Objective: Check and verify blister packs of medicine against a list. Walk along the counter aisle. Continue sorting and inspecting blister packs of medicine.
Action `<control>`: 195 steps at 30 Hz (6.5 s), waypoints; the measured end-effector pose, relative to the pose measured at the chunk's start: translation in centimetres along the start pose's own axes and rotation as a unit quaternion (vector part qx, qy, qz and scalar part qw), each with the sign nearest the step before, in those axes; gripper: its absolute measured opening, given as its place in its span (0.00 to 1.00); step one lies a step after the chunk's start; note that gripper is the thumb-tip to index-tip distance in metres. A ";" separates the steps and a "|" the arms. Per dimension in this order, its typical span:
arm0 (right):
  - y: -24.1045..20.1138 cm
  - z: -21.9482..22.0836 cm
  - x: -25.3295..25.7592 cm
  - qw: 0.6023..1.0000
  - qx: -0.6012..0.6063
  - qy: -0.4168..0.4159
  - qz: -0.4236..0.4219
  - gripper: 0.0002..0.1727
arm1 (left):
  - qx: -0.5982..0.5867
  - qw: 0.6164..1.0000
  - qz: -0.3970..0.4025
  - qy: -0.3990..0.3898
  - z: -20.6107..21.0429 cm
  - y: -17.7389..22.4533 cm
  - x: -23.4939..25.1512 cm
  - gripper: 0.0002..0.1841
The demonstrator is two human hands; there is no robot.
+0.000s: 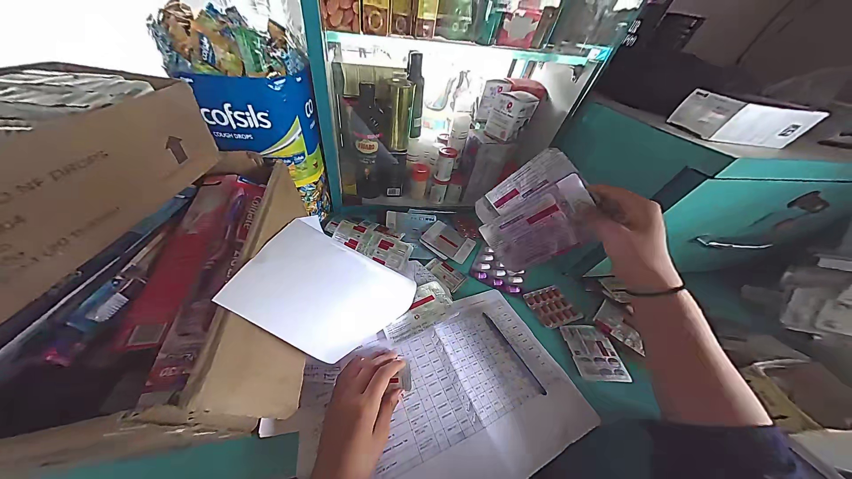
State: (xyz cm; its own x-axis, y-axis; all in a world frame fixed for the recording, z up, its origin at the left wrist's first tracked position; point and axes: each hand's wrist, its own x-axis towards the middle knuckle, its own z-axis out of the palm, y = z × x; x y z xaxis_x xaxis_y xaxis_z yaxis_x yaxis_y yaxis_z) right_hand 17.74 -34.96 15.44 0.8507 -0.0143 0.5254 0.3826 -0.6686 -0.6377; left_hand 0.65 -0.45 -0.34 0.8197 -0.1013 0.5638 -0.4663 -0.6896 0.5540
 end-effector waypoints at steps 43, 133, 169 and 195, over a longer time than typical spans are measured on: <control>-5.2 1.8 -10.5 0.942 0.273 -0.195 0.009 0.11 | -0.404 0.893 -0.160 0.121 -4.1 4.4 2.3 0.14; -3.7 5.4 -12.4 0.925 0.048 -0.328 -0.185 0.27 | -0.319 0.942 -0.093 0.055 -0.1 2.7 0.9 0.22; -5.6 7.6 -15.3 0.964 0.027 -0.263 0.018 0.23 | -0.364 0.896 -0.247 0.062 -0.6 4.6 1.0 0.38; -5.5 -1.9 -15.0 0.975 -0.192 -0.050 -0.103 0.19 | -0.362 0.926 -0.103 0.017 -1.1 2.6 0.1 0.23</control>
State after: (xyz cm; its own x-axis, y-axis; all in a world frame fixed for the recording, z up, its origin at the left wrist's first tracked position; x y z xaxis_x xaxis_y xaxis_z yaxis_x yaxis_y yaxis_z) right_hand 2.19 -32.43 12.15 0.8080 0.2102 0.5504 0.4032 -0.8785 -0.2564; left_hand -0.86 -1.45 1.89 0.9109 0.0092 0.4126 -0.4122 -0.0289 0.9106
